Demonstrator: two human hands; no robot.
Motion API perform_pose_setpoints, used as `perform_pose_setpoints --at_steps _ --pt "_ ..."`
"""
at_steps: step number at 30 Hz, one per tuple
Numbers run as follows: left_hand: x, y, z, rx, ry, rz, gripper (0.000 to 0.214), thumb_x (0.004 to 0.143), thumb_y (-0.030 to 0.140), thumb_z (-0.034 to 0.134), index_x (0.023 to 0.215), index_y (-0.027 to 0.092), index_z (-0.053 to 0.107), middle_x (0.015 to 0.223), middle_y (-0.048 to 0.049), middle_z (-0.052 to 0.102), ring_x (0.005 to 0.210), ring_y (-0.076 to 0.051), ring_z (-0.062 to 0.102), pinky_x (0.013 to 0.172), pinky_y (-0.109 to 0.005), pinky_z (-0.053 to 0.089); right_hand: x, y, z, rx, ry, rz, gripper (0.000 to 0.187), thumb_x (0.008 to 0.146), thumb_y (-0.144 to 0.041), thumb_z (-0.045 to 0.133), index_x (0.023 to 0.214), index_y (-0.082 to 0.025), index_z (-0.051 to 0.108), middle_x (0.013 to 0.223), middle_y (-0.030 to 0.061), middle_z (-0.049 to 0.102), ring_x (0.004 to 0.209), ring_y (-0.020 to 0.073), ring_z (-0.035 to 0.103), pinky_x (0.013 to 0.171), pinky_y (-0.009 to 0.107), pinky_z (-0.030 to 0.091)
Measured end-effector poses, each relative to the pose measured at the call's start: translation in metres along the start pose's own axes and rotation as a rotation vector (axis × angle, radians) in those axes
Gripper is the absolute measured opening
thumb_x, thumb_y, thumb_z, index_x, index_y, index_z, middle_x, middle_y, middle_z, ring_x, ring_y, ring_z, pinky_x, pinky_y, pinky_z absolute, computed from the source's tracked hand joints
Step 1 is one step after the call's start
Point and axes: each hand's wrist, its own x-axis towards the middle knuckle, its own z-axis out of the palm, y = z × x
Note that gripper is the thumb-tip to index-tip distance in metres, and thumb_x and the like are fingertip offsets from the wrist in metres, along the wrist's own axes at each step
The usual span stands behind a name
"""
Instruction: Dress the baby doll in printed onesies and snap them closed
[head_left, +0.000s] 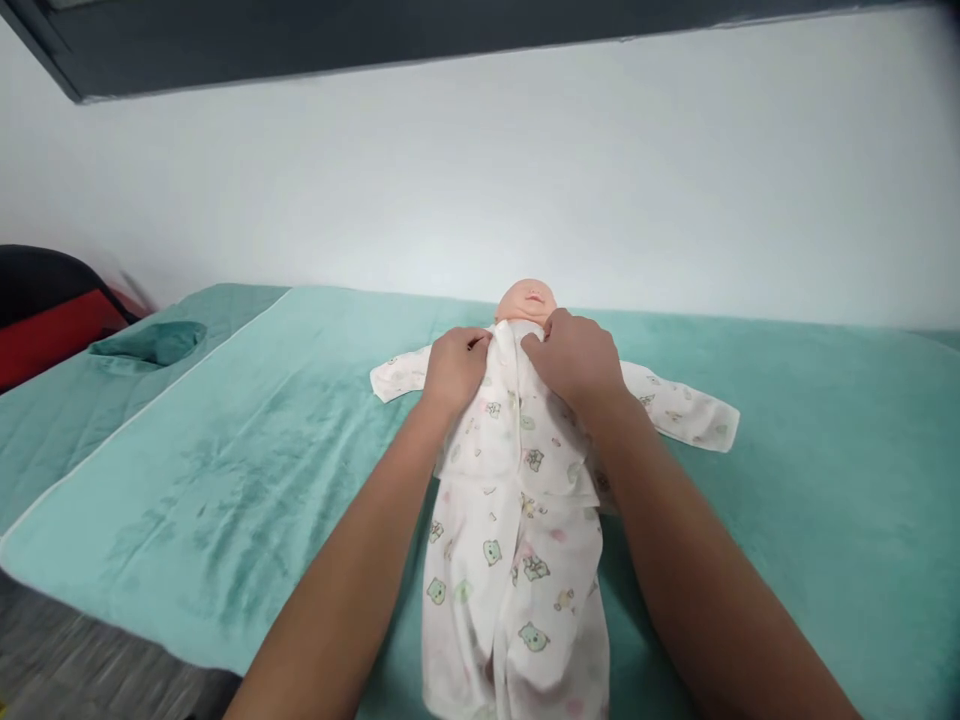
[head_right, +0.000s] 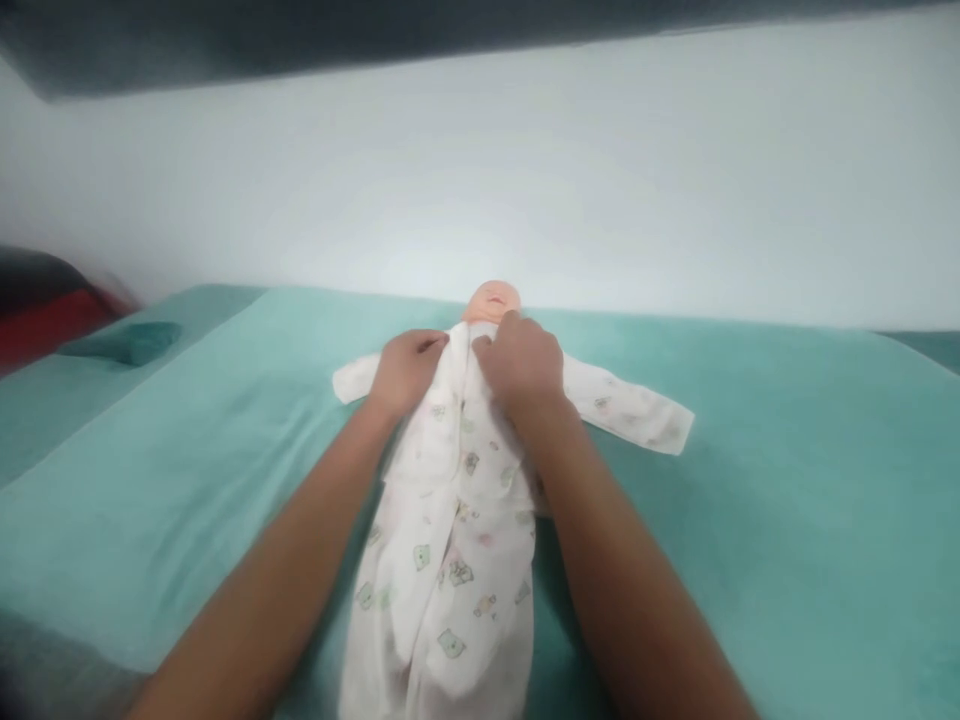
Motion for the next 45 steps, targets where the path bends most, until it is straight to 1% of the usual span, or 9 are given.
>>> perform_pose_setpoints --at_steps 4,7,9,15,20,27,32,39,45 --pt "0.023 0.017 0.016 0.065 -0.090 -0.021 0.025 0.086 0.034 0.054 0.088 0.022 0.075 0.088 -0.0032 0.071 0.080 -0.019 0.061 0.073 -0.030 0.045 0.011 0.013 0.007 0.358 0.091 0.068 0.012 0.076 -0.025 0.050 0.065 -0.020 0.053 0.068 0.0049 0.062 0.064 0.0185 0.053 0.061 0.031 0.039" --pt "0.027 0.030 0.019 0.079 -0.160 -0.029 0.024 0.084 0.040 0.058 0.087 0.024 0.075 0.089 -0.0031 0.072 0.076 -0.020 0.060 0.068 -0.031 0.043 0.016 0.021 0.012 0.715 0.053 0.194 0.013 0.072 -0.025 0.051 0.060 -0.020 0.055 0.060 0.0002 0.058 0.057 0.0145 0.050 0.054 0.028 0.039" --pt "0.028 0.032 0.019 0.071 -0.160 -0.015 0.020 0.083 0.036 0.059 0.081 0.023 0.074 0.091 -0.0033 0.072 0.077 -0.020 0.060 0.068 -0.031 0.043 0.017 0.023 0.014 0.889 0.012 0.244 0.011 0.068 -0.026 0.056 0.060 -0.019 0.057 0.057 -0.0012 0.055 0.055 0.0129 0.049 0.052 0.026 0.039" --pt "0.030 0.023 0.021 -0.222 -0.069 -0.010 0.011 0.081 0.026 0.060 0.077 0.019 0.067 0.085 -0.0028 0.072 0.078 -0.017 0.062 0.071 -0.028 0.045 0.016 0.020 0.017 1.081 0.022 0.228 0.007 0.064 -0.024 0.065 0.067 -0.018 0.067 0.059 -0.0021 0.056 0.056 0.0107 0.050 0.053 0.024 0.041" --pt "0.030 0.025 0.020 -0.415 -0.101 -0.023 0.013 0.082 0.023 0.057 0.079 0.016 0.069 0.086 -0.0033 0.072 0.078 -0.016 0.062 0.074 -0.028 0.046 0.018 0.019 0.022 1.237 0.067 0.218 0.020 0.064 -0.025 0.069 0.083 -0.019 0.069 0.064 -0.0020 0.059 0.056 0.0102 0.051 0.053 0.024 0.043" --pt "0.029 0.023 0.024 -0.419 -0.110 0.000 0.013 0.082 0.018 0.057 0.076 0.017 0.068 0.083 -0.0016 0.070 0.078 -0.015 0.060 0.077 -0.028 0.046 0.021 0.023 0.026 1.188 0.052 0.164 0.026 0.066 -0.030 0.071 0.090 -0.019 0.069 0.066 -0.0015 0.060 0.059 0.0119 0.055 0.055 0.026 0.047" --pt "0.031 0.017 0.027 -0.540 -0.056 -0.061 0.005 0.079 0.018 0.063 0.074 0.016 0.062 0.082 -0.0025 0.068 0.077 -0.014 0.060 0.076 -0.028 0.047 0.021 0.024 0.027 1.158 0.032 0.161 0.024 0.066 -0.030 0.071 0.087 -0.019 0.072 0.066 -0.0011 0.062 0.061 0.0125 0.057 0.059 0.027 0.048" --pt "0.031 0.016 0.027 -0.636 -0.141 -0.094 0.008 0.079 0.021 0.065 0.074 0.016 0.062 0.077 -0.0025 0.066 0.072 -0.014 0.059 0.071 -0.028 0.047 0.020 0.024 0.024 1.066 0.043 0.096 0.021 0.066 -0.031 0.070 0.082 -0.019 0.073 0.066 -0.0003 0.062 0.064 0.0138 0.057 0.061 0.028 0.047" --pt "0.030 0.018 0.024 -0.528 -0.141 -0.032 0.011 0.081 0.022 0.063 0.073 0.016 0.062 0.081 -0.0023 0.066 0.076 -0.014 0.059 0.076 -0.028 0.046 0.016 0.025 0.020 1.062 -0.009 0.076 0.021 0.066 -0.033 0.072 0.082 -0.019 0.074 0.068 0.0003 0.063 0.065 0.0142 0.057 0.062 0.028 0.048"
